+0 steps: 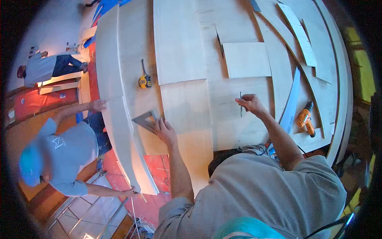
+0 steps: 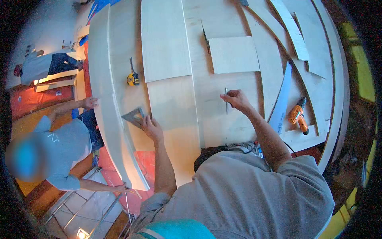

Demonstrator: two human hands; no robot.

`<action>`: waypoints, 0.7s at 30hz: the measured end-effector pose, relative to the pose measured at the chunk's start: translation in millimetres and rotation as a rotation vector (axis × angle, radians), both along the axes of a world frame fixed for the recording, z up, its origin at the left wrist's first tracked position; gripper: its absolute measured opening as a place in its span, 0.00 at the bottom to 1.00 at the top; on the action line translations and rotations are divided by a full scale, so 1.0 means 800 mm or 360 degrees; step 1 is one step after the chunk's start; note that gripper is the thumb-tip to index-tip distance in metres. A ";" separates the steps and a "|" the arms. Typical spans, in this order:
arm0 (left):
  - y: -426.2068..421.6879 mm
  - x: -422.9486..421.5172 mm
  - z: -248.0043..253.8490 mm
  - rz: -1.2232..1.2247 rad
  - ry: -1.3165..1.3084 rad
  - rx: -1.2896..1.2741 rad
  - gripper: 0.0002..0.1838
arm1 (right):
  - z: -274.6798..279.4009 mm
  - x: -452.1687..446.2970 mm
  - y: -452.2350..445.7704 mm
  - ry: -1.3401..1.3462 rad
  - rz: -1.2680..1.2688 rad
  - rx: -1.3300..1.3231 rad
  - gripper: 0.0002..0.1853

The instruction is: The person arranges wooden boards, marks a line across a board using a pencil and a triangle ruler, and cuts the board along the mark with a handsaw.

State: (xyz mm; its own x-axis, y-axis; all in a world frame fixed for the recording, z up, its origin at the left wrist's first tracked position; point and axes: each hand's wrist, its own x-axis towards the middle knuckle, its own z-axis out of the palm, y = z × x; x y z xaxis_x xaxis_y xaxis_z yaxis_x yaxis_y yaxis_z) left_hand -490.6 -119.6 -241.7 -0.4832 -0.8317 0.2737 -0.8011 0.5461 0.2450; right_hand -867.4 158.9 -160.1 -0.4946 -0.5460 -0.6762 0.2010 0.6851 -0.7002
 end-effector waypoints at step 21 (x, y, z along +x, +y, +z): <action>-0.009 -0.059 0.122 0.0214 -0.0236 0.0519 0.14 | -0.066 -0.011 0.034 -0.0349 -0.0293 -0.0379 0.19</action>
